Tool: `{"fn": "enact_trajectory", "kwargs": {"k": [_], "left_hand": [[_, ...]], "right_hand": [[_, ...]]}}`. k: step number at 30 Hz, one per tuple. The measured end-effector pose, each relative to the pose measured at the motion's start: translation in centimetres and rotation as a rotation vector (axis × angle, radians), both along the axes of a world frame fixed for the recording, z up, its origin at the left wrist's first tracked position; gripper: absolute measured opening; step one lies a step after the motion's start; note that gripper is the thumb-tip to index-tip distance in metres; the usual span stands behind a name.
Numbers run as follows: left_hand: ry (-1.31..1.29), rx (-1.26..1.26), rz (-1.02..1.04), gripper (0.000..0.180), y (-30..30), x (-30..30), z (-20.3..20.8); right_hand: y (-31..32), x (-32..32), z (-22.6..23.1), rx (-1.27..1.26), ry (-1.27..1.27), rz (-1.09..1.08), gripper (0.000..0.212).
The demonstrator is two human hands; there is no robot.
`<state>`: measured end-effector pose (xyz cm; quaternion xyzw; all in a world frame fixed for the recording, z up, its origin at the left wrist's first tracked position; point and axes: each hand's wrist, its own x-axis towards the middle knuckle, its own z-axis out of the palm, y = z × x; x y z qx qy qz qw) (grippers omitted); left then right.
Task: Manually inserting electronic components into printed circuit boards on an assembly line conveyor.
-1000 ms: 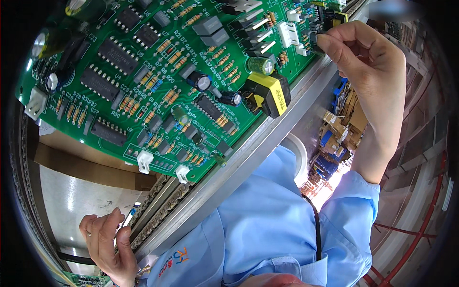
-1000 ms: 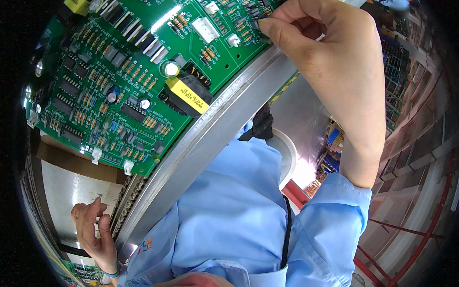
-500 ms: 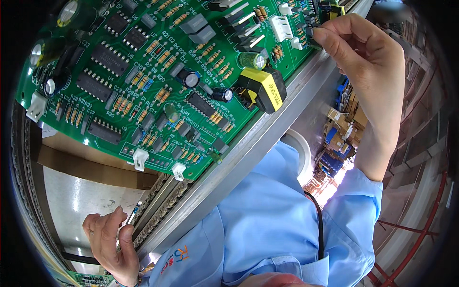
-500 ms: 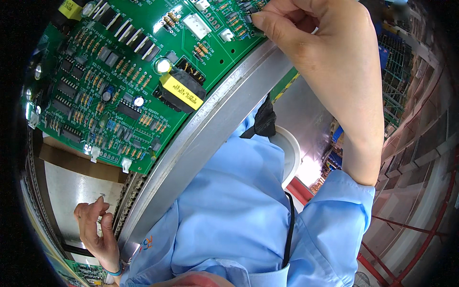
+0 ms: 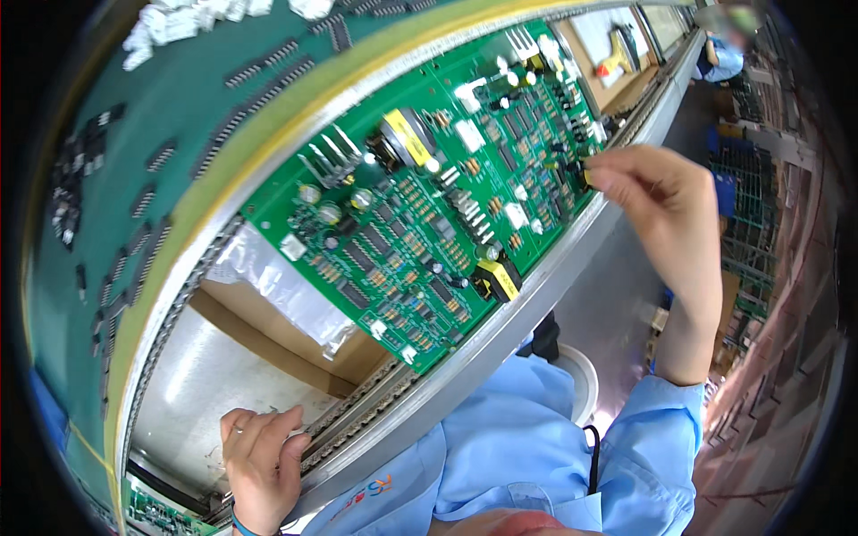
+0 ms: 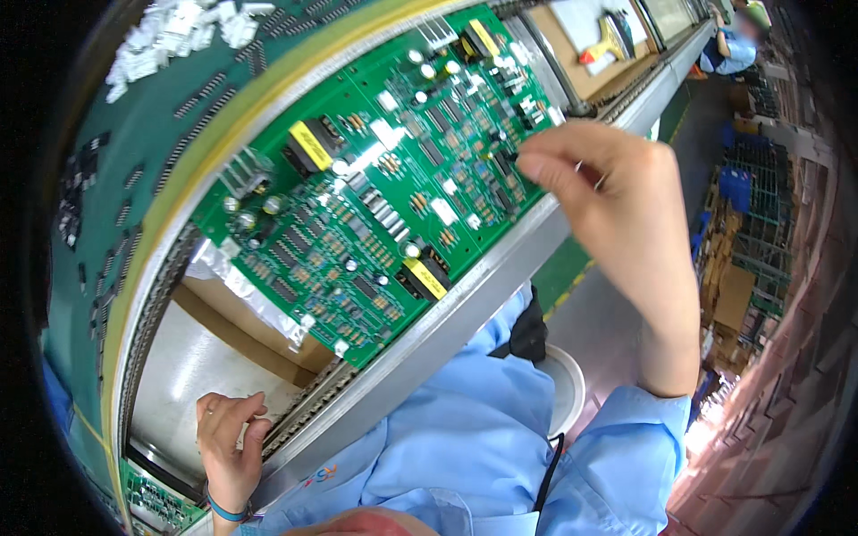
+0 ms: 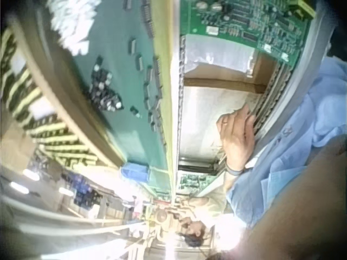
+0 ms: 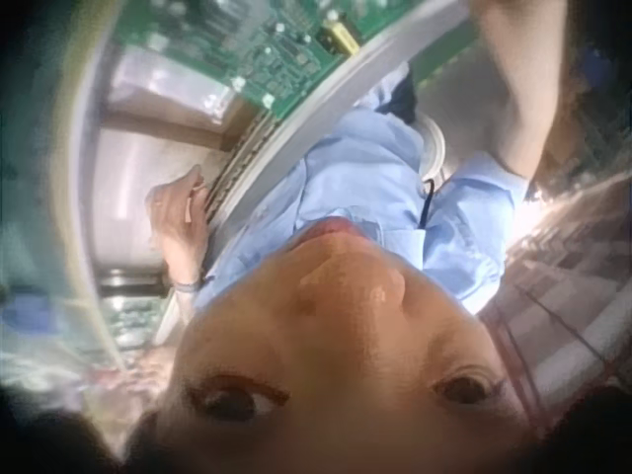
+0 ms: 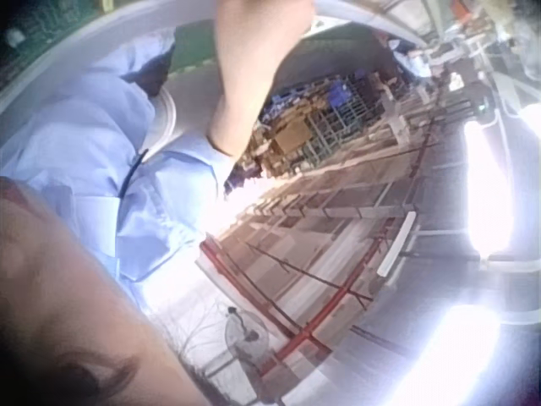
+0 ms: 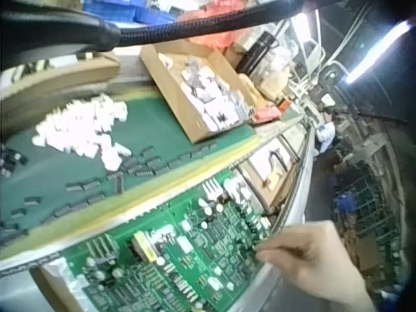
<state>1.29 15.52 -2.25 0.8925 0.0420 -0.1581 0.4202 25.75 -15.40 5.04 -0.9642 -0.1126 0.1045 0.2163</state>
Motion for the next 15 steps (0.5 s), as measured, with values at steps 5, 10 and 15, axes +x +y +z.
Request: {"fn": "enact_trajectory", "kwargs": {"k": [5, 10, 15], "left_hand": [[-0.044, 0.026, -0.029, 0.026, -0.4, 0.5, 0.2], [-0.062, 0.061, -0.017, 0.027, -0.4, 0.7, 0.1], [-0.031, 0.042, 0.011, 0.026, 0.0, 1.1, -0.4]], "right_hand": [[1.7, 7.4, -1.5, -0.025, -0.474, 0.327, 0.017], [4.4, 11.6, -3.3, 0.034, -0.356, 0.316, 0.022], [7.5, 11.7, -2.2, 0.035, -0.342, 0.583, 0.022]]}}
